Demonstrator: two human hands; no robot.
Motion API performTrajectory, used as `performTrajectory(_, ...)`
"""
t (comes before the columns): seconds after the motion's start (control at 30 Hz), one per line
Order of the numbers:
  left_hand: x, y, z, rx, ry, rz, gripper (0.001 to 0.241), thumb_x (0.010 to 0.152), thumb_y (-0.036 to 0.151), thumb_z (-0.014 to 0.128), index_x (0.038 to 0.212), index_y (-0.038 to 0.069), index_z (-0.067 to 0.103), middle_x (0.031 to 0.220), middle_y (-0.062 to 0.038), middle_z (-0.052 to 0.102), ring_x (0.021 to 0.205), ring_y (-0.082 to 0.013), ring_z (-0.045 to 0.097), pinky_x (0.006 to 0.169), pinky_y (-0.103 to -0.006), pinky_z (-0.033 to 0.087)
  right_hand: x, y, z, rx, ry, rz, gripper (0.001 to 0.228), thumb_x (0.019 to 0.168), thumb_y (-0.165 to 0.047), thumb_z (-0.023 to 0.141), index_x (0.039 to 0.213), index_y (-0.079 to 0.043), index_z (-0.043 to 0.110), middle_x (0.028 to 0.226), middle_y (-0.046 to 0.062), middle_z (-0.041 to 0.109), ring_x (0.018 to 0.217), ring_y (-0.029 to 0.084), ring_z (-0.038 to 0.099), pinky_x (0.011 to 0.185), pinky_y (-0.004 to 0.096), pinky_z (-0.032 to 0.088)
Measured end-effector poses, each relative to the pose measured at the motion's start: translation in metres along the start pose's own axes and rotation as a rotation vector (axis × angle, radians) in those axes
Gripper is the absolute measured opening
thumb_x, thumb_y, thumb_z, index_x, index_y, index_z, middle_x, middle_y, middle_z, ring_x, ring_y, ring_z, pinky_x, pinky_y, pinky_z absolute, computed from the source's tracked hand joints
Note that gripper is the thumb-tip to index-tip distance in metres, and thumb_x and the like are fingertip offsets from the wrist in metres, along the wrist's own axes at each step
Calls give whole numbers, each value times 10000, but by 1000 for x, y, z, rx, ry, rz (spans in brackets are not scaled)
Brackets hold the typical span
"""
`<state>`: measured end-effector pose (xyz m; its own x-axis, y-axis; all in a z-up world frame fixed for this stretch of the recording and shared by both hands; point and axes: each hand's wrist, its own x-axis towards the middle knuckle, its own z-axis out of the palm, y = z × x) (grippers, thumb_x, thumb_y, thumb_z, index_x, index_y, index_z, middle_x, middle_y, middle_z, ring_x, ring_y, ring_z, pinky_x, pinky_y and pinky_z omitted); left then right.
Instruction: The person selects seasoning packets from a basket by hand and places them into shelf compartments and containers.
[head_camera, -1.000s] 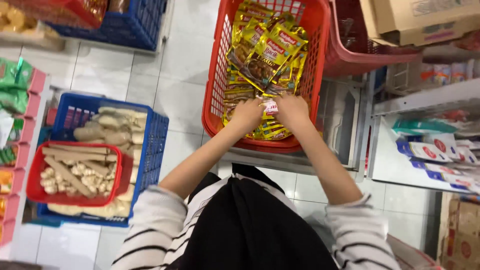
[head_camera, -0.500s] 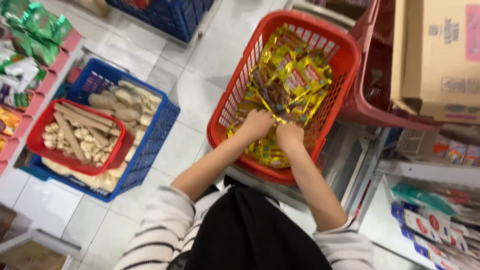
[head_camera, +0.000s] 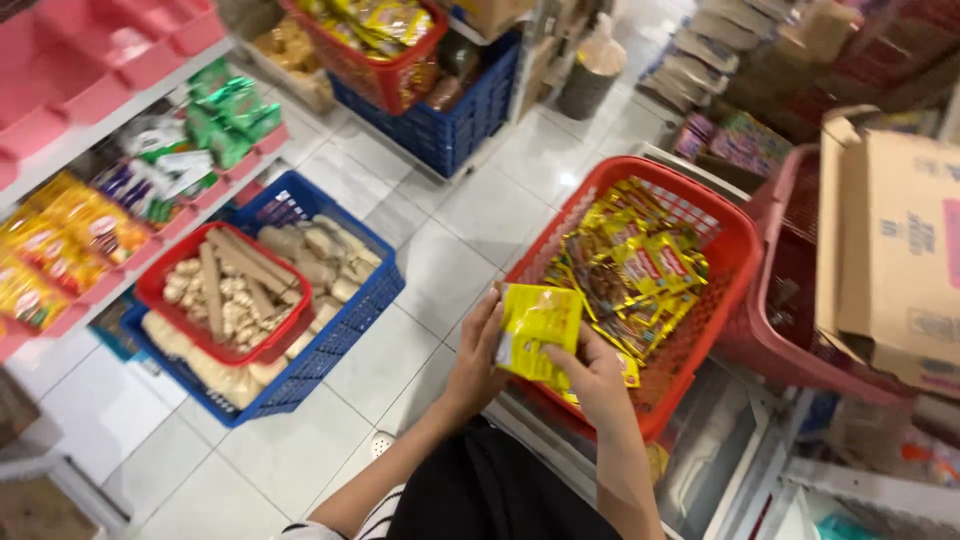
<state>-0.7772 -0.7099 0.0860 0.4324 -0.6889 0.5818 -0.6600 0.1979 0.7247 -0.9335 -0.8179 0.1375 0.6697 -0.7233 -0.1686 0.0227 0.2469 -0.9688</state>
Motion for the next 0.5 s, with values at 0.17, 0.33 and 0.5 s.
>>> performTrajectory(0.17, -27, -35, -54, -520, -40, -494, 514, 1018, 104, 550, 1522, 15, 514, 1522, -199, 578, 1426, -316, 532, 1202, -398, 403, 1, 1, 82, 256, -380, -195, 545, 992, -278, 615, 1459, -25, 495, 1403, 150, 627, 1283, 227, 617, 1046, 389, 499)
performTrajectory(0.33, -81, -66, -109, -897, 77, -547, 455, 1043, 132, 512, 1483, 17, 506, 1461, -185, 564, 1357, -295, 555, 1135, -405, 454, 7, 17, 186, -820, -498, -831, 606, 926, -345, 683, 1442, -77, 510, 1559, 163, 502, 1497, 348, 426, 1244, 521, 279)
performTrajectory(0.5, -137, -65, -159, -1473, 468, -712, 488, 1050, 192, 468, 1513, 40, 447, 1450, -134, 600, 1354, -259, 567, 1115, -408, 462, -2, 48, 267, -1096, -624, -1008, 672, 865, -393, 682, 1479, -184, 507, 1579, 135, 442, 1487, 381, 361, 1214, 627, 145)
